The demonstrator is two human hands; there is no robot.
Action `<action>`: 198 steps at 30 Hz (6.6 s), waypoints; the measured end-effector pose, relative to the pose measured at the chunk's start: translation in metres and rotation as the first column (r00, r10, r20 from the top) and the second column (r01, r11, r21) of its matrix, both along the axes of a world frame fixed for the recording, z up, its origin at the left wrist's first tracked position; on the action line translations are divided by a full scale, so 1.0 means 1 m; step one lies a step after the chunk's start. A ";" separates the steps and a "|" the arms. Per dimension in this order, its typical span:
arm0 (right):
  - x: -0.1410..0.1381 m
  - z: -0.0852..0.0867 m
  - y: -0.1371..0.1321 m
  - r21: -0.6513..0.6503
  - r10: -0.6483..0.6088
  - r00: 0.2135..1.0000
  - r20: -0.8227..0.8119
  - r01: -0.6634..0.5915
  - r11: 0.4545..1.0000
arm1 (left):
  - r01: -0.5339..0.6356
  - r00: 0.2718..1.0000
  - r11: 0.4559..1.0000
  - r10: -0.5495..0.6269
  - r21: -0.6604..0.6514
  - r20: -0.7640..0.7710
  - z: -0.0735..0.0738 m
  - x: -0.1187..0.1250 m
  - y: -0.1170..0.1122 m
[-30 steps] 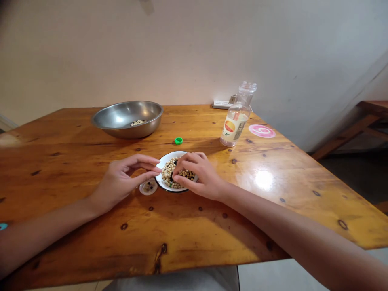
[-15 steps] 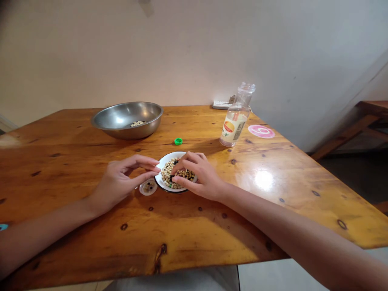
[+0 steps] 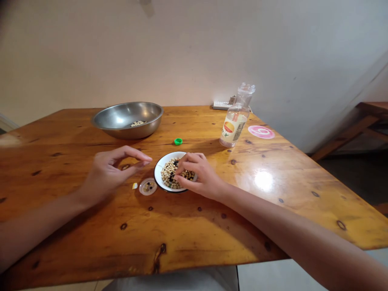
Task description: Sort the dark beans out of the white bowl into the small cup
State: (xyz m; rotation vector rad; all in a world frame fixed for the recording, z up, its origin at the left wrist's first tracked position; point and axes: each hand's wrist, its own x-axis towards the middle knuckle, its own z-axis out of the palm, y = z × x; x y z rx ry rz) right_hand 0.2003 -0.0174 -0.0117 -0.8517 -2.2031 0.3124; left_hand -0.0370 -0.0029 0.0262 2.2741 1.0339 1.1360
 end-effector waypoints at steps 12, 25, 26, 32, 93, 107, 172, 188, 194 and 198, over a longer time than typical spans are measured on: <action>-0.001 -0.001 0.000 -0.010 -0.019 0.999 -0.028 0.018 1.000 | 0.343 0.681 0.939 -0.267 -0.025 -0.682 0.015 -0.012 0.017; -0.001 -0.001 0.000 -0.001 -0.016 1.000 -0.012 0.016 1.000 | 0.453 0.619 0.876 -0.176 0.164 -0.765 -0.003 -0.008 0.016; -0.001 -0.001 0.000 -0.002 -0.016 1.000 -0.009 0.016 1.000 | 0.452 0.617 0.877 -0.175 0.164 -0.767 -0.002 -0.007 0.016; -0.001 0.000 0.000 -0.002 -0.014 1.000 -0.010 0.014 1.000 | 0.434 0.625 0.890 -0.187 0.138 -0.758 -0.003 -0.006 0.016; 0.002 0.007 -0.003 -0.140 0.074 0.995 -0.068 -0.083 0.987 | 0.225 0.927 0.656 0.084 -0.720 0.366 -0.018 0.014 0.006; 0.000 0.003 0.000 -0.127 0.014 0.998 -0.059 -0.022 0.992 | 0.280 0.907 0.630 0.073 -0.724 0.415 -0.020 0.013 0.008; 0.002 0.006 -0.001 -0.146 0.010 0.998 -0.056 -0.018 0.989 | 0.254 0.919 0.713 0.034 -0.654 0.393 -0.017 0.014 0.006; 0.001 0.007 -0.002 -0.142 0.005 0.999 -0.036 -0.010 0.990 | 0.237 0.932 0.716 0.024 -0.657 0.363 -0.019 0.014 0.008; 0.000 0.007 -0.001 -0.149 0.003 0.999 -0.037 -0.009 0.989 | 0.218 0.939 0.720 0.030 -0.658 0.344 -0.019 0.014 0.008; 0.000 0.007 -0.001 -0.148 -0.001 0.999 -0.034 -0.004 0.989 | 0.226 0.938 0.719 0.021 -0.657 0.347 -0.019 0.013 0.008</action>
